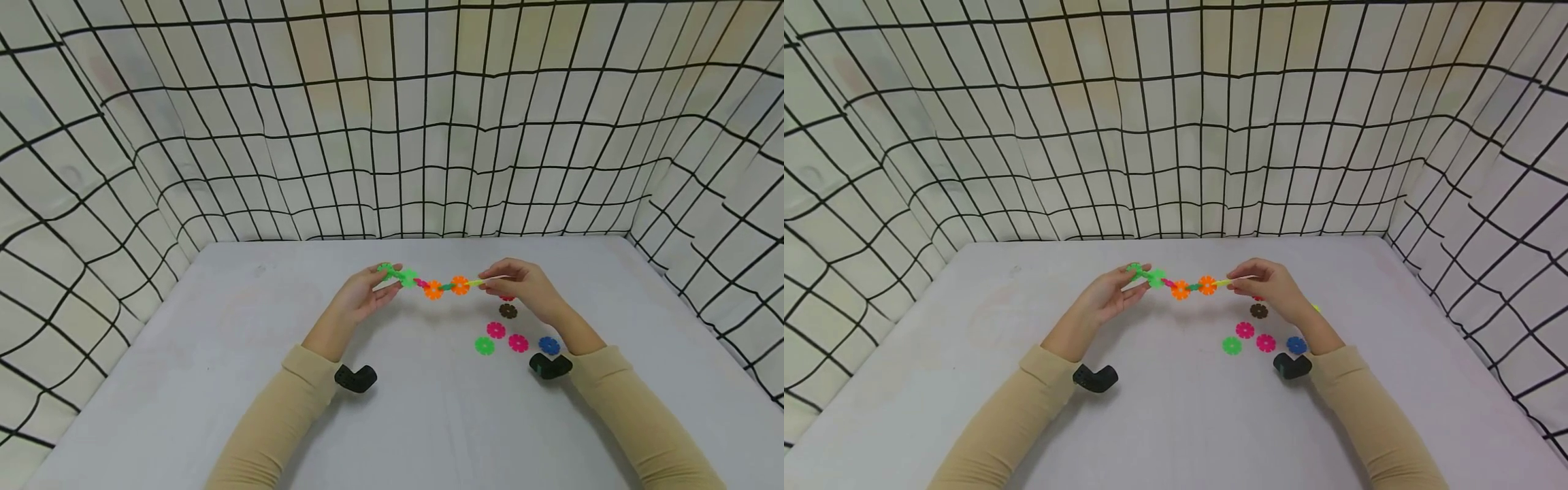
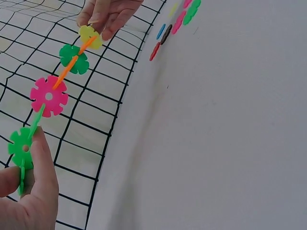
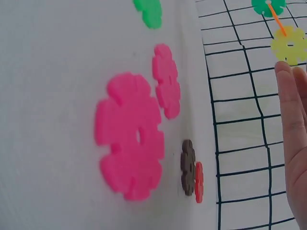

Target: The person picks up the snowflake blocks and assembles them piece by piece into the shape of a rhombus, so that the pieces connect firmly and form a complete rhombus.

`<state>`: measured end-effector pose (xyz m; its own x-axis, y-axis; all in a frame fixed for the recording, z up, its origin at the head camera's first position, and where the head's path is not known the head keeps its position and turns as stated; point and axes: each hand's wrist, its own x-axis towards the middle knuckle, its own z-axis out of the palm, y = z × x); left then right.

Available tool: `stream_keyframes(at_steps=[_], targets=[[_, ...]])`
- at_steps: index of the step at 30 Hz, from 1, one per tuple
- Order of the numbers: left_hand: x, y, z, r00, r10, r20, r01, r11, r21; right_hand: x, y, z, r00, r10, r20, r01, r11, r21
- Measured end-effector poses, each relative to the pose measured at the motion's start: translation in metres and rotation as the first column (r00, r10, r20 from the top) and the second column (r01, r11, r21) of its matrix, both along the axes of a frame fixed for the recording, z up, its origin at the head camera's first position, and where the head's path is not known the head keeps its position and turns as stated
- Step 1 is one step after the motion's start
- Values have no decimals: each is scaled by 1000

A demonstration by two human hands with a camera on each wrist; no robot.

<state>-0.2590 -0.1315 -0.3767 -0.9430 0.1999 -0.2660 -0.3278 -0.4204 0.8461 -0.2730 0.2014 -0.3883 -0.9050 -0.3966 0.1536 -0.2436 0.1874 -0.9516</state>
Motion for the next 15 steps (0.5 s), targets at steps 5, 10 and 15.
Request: stream_keyframes(at_steps=[5,10,15], targets=[[0,2,-2,1000,8,7,-8,1000,-8,-5,16,4,999,-31,14,27,982,185],[1,2,-3,999,25,21,-24,999,-23,-17,28,3,999,-44,17,34,919,393],[2,1,-4,999,41,30,-41,999,-18,-29,35,1,998,-62,31,35,832,554]])
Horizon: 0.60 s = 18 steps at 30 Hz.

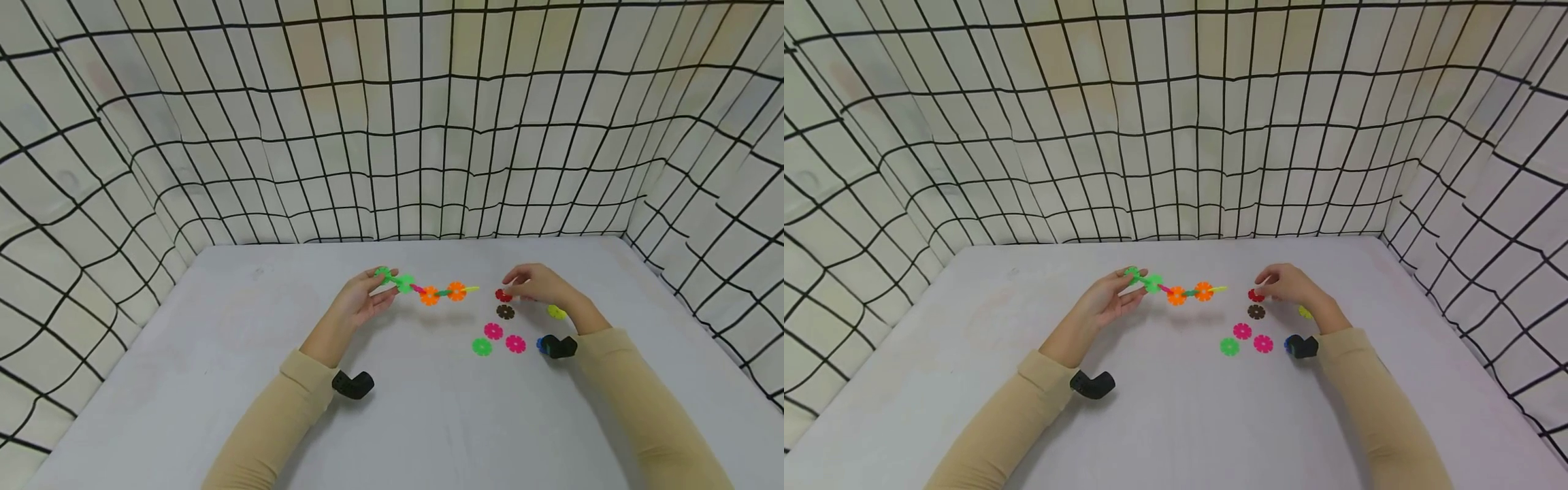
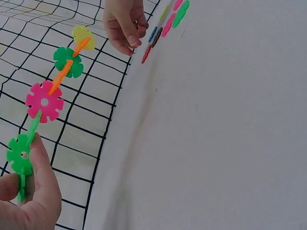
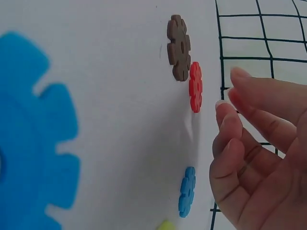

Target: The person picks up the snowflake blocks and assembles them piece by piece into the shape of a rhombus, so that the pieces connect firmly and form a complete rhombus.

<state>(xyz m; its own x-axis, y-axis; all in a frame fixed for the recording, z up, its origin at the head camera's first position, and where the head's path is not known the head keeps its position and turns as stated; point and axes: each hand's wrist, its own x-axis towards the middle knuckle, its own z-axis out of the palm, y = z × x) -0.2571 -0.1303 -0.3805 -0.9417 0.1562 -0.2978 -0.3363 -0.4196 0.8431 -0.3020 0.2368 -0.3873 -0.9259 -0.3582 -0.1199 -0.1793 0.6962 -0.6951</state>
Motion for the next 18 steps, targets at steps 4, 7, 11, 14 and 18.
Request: stream_keyframes(at_steps=[4,7,11,14,18], targets=[[1,-1,0,1000,21,3,-21,1000,2,-7,0,1,999,3,33,-6,997,78],[3,-1,1,1000,31,1,-31,1000,-4,-10,-2,2,999,6,51,-12,992,126],[4,0,2,999,33,-10,-33,999,-17,-12,-5,3,998,-9,70,-3,986,167],[4,0,3,999,33,-17,-34,999,-30,-12,-7,3,997,-20,80,5,985,175],[4,1,4,999,35,-23,-36,999,-41,-12,-8,4,997,-21,77,7,986,166]])
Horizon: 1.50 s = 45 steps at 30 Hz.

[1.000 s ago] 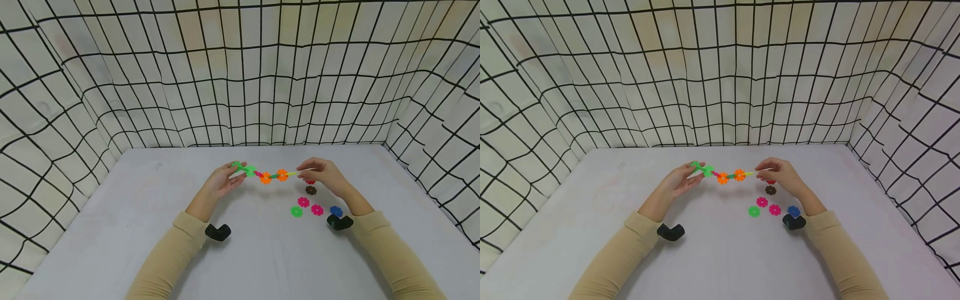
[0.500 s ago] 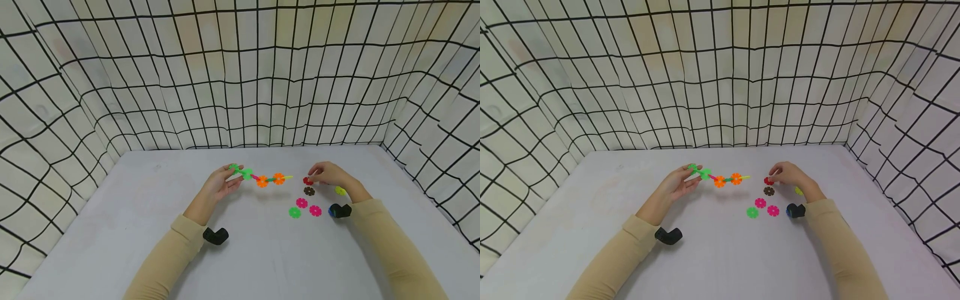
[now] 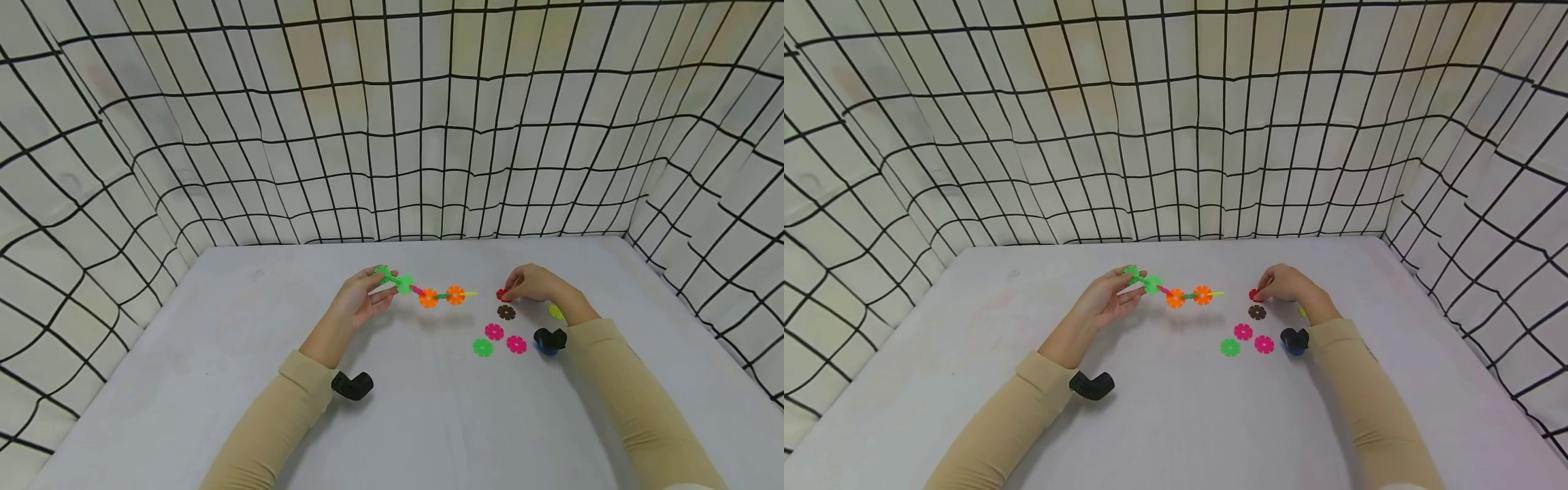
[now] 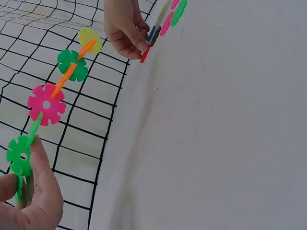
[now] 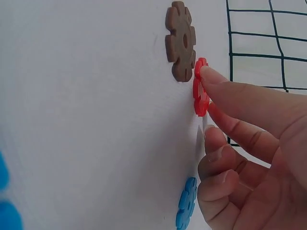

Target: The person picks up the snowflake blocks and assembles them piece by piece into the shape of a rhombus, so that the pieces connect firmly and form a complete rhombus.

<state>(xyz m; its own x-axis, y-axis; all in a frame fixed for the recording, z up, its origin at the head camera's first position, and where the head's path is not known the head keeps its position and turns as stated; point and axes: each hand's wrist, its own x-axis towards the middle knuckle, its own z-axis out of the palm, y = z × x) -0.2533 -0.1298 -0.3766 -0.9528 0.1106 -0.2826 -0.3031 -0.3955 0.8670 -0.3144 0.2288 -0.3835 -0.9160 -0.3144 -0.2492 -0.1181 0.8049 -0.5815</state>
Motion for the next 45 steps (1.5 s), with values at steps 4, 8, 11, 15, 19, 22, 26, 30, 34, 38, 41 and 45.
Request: stream_keyframes(at_steps=[4,8,11,15,19,22,26,30,34,38,41,45], targets=[[-1,1,1,1000,0,-2,0,1000,-10,0,-1,0,1000,-11,-6,11,1000,-21],[-1,2,0,1000,1,-1,-1,1000,-18,-1,-1,-3,1000,-27,1,27,999,-43],[-1,2,0,1000,4,1,-4,1000,-20,-1,0,-6,999,-35,9,35,998,-58],[0,3,1,1000,6,0,-6,1000,-24,0,0,-6,999,-44,8,44,995,-90],[1,4,1,1000,-3,-7,3,999,-33,3,0,-5,998,-60,-14,58,990,-125],[2,5,2,1000,-8,-11,7,999,-40,7,0,-3,997,-64,-52,56,987,-153],[5,7,4,1000,-8,-11,7,999,-45,13,-3,0,992,-67,-110,43,976,-213],[7,9,6,1000,-14,-16,13,999,-46,22,-11,6,982,-80,-171,31,962,-273],[9,11,9,1000,-19,-23,18,999,-50,30,-20,11,971,-105,-214,31,946,-322],[14,15,11,999,-24,-22,22,997,-69,36,-29,16,961,-116,-252,17,932,-363],[18,17,11,999,-32,-21,30,996,-85,41,-37,19,954,-117,-277,-2,918,-397],[22,20,9,999,-36,-24,34,995,-89,45,-48,23,953,-114,-280,-26,891,-452]])
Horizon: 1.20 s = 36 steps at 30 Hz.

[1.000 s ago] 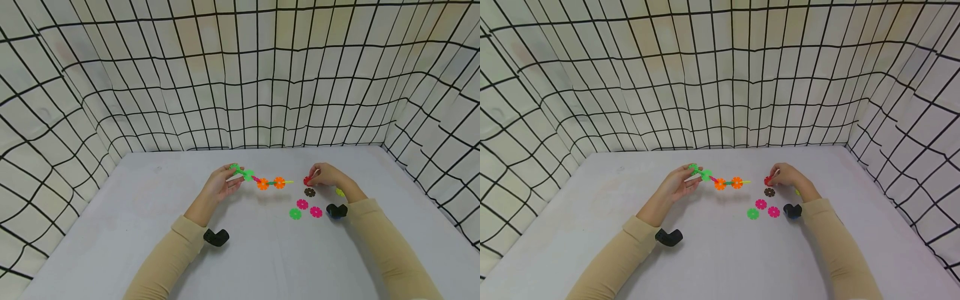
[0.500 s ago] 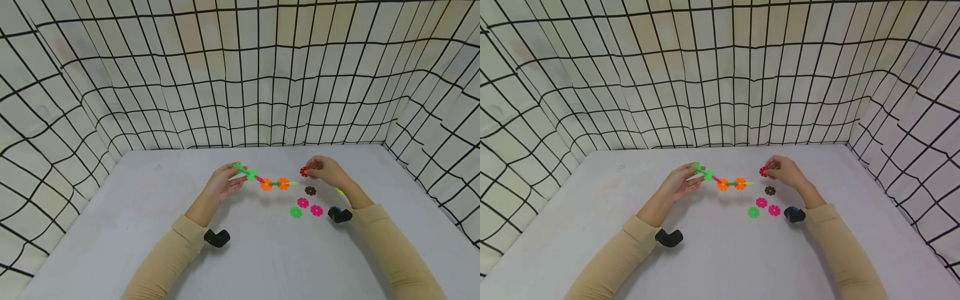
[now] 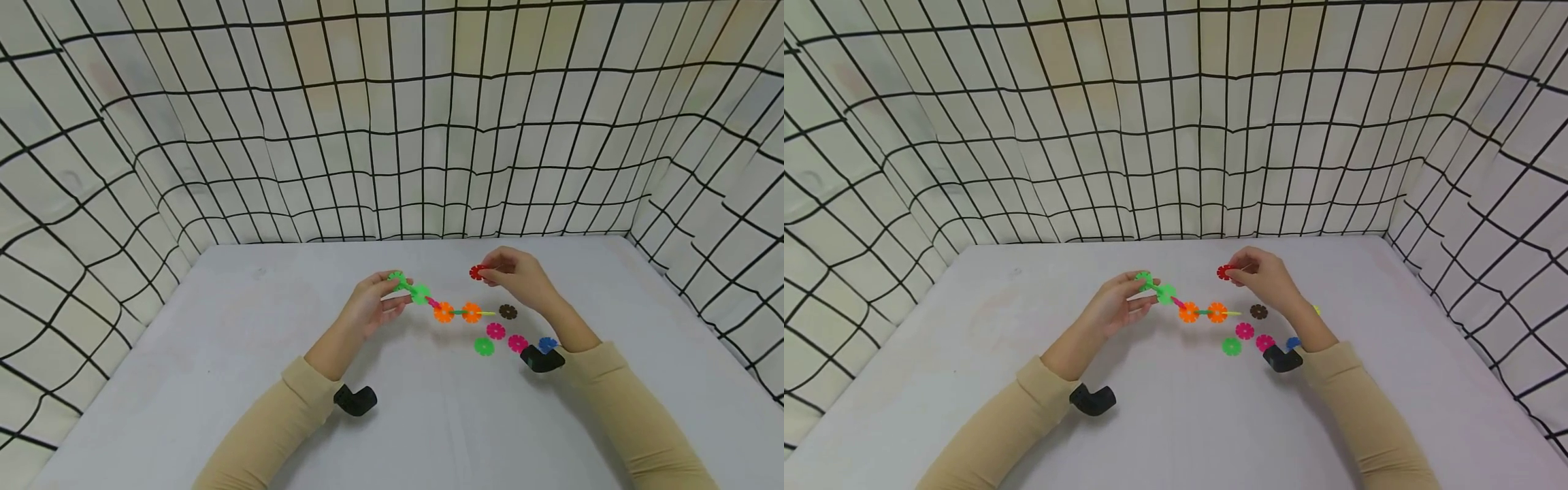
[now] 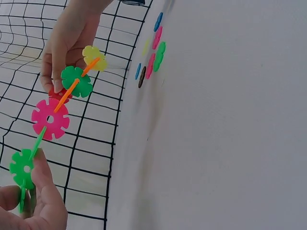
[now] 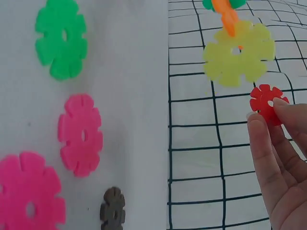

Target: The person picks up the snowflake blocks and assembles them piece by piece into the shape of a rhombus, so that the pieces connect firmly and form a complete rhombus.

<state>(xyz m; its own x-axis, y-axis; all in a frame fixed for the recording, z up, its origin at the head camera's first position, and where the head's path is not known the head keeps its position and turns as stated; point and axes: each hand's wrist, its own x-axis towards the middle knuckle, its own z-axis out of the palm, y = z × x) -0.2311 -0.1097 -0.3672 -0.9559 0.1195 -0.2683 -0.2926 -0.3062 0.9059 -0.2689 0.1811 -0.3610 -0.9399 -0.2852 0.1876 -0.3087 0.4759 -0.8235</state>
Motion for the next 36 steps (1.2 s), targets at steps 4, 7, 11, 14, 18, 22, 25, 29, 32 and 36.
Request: stream_keyframes(at_steps=[4,7,11,14,18,22,25,29,32,36], targets=[[3,2,-1,1000,-1,-2,1,1000,-1,4,-10,2,1000,19,0,-19,999,-28],[4,3,-1,1000,0,-9,0,1000,-5,6,-18,3,999,32,-1,-32,998,-48],[6,4,-2,1000,-1,-23,1,1000,-17,9,-31,4,998,59,-7,-59,995,-78],[6,5,-3,999,-5,-35,4,999,-32,12,-41,4,996,86,-14,-87,991,-100],[7,7,-4,999,-9,-44,7,999,-52,14,-51,3,993,112,-27,-114,986,-120],[8,7,-3,999,-13,-45,10,998,-67,15,-59,1,993,112,-29,-115,986,-123],[8,8,-4,999,-15,-39,12,997,-70,15,-65,0,993,111,-28,-113,985,-130],[7,8,-4,999,-11,-30,8,997,-77,16,-71,-1,992,118,-35,-122,982,-144],[8,7,-4,999,-11,-30,8,996,-89,16,-74,-1,992,120,-36,-125,981,-150],[8,7,-4,999,-20,-40,16,995,-100,16,-77,-1,993,110,-32,-114,983,-145]])
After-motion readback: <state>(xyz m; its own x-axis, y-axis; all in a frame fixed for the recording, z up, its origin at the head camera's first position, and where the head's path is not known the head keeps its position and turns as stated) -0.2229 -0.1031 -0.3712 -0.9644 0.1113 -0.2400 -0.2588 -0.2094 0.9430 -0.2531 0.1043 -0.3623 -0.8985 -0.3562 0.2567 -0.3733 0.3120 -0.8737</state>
